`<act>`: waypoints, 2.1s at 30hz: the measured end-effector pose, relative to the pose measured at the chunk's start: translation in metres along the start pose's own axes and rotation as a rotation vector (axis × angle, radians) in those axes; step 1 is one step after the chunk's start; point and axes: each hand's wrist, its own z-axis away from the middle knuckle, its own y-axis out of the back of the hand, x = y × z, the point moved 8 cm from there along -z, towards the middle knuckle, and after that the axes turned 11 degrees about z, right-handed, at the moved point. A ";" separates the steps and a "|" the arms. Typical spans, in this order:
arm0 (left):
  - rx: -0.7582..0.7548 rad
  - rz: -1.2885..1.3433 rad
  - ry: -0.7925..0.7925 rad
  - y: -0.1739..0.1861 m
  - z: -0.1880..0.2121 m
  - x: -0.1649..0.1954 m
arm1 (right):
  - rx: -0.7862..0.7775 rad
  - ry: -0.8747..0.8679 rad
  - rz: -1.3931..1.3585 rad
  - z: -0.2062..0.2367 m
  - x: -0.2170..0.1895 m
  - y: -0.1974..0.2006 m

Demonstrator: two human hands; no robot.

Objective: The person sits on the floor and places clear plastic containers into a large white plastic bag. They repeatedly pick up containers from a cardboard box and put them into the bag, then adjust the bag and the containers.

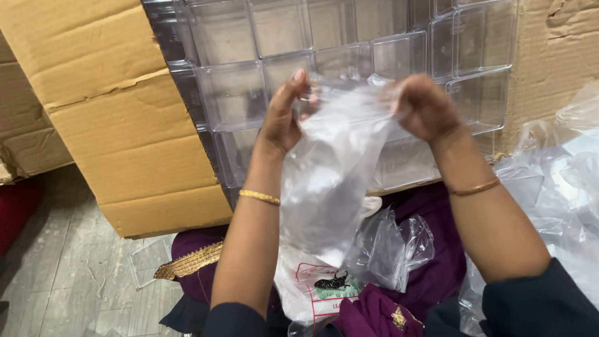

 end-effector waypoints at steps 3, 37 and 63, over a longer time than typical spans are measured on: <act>-0.015 -0.038 -0.152 -0.002 -0.023 0.010 | 0.087 0.188 -0.237 -0.015 -0.028 0.032; 0.306 -0.802 -0.729 0.010 0.072 0.112 | 0.456 -0.111 0.260 -0.077 0.083 -0.031; 0.031 -0.572 -0.216 -0.006 0.022 0.025 | -0.381 -0.453 0.923 0.020 0.006 -0.047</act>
